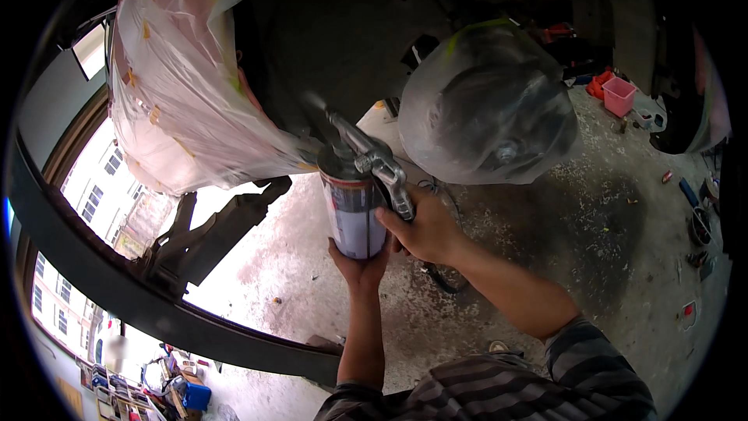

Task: The person uses a spray gun attached to a canister to apply a coating to the underside of a vehicle's wheel well.

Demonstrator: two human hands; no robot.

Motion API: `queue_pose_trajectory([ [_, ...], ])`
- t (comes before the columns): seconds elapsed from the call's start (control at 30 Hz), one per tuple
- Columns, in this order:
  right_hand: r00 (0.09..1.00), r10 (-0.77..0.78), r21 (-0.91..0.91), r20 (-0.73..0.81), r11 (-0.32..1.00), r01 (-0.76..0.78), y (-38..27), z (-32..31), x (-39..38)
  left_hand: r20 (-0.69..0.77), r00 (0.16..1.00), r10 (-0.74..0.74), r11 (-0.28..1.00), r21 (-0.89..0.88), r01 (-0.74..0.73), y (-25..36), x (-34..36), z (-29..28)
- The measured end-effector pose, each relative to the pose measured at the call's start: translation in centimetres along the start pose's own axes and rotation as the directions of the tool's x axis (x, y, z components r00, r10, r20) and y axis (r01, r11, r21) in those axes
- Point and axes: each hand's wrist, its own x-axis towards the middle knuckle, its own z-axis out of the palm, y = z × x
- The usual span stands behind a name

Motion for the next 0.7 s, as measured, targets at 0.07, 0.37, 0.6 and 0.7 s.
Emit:
queue_pose_trajectory([
  [0.07,0.999,-0.033,0.054,-0.04,0.998,0.035,-0.8,0.4,0.5,-0.017,0.999,0.031,0.998,0.054,-0.03,0.8,0.8,2.7],
  [0.37,0.997,0.073,0.01,0.008,0.997,-0.073,-2.3,0.0,-0.2,-0.104,0.993,0.061,0.995,0.084,-0.052,0.3,-0.2,3.3],
  [0.6,0.971,0.236,-0.054,0.049,0.971,-0.233,1.7,0.1,-1.4,-0.175,0.984,-0.033,0.998,-0.057,0.023,-1.4,-2.6,-2.6],
  [0.7,0.981,0.191,-0.039,0.036,0.981,-0.19,0.7,0.1,-1.0,-0.193,0.981,-0.002,1.0,0.007,0.003,-1.2,-2.2,0.1],
])
